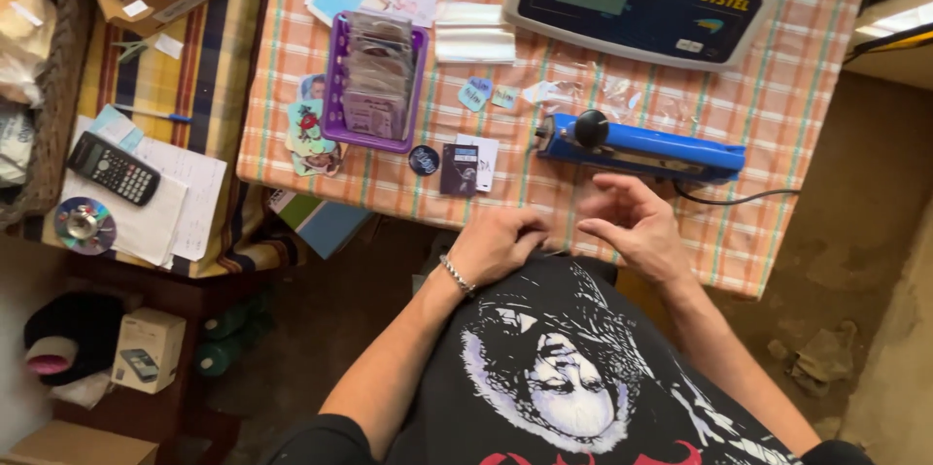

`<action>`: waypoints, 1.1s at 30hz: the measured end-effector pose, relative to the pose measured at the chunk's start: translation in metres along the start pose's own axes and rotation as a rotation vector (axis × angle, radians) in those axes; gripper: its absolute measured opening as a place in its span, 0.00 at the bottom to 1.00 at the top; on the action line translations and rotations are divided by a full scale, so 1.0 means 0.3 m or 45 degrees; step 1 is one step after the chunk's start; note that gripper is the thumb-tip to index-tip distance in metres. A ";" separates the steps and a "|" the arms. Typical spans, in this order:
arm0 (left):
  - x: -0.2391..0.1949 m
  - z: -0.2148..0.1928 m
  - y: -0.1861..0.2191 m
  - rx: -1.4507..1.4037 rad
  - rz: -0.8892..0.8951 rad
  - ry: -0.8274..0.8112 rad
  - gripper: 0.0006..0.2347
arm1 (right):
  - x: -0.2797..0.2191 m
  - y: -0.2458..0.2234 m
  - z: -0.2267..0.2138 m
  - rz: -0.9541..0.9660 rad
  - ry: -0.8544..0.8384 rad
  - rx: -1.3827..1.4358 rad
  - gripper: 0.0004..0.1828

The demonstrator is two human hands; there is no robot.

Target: Package small printed cards into plastic bags and seal them using a manual heat sealer on a workbench.

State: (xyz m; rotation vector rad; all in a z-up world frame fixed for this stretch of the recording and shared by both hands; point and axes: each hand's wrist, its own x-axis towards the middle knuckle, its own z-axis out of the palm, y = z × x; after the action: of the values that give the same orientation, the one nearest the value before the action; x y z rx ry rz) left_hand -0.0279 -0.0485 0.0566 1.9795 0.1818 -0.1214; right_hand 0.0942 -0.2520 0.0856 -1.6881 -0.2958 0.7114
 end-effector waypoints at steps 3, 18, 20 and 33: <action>0.029 -0.048 -0.001 0.071 -0.066 -0.002 0.04 | 0.008 -0.040 0.004 -0.001 0.016 -0.228 0.19; -0.010 -0.112 -0.424 -0.226 -0.777 0.757 0.15 | -0.049 0.032 -0.006 0.049 0.287 -0.245 0.04; -0.028 -0.096 -0.458 -0.230 -0.718 0.768 0.11 | -0.049 -0.041 0.018 0.029 0.282 -0.168 0.04; 0.111 -0.237 0.205 -0.556 0.263 0.446 0.03 | -0.047 -0.154 0.029 0.037 0.236 -0.090 0.13</action>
State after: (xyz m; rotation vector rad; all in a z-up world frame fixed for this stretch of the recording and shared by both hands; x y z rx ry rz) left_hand 0.0163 -0.0053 0.1349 1.5576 0.2086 0.3728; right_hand 0.0864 -0.2415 0.1330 -1.8146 -0.1681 0.5665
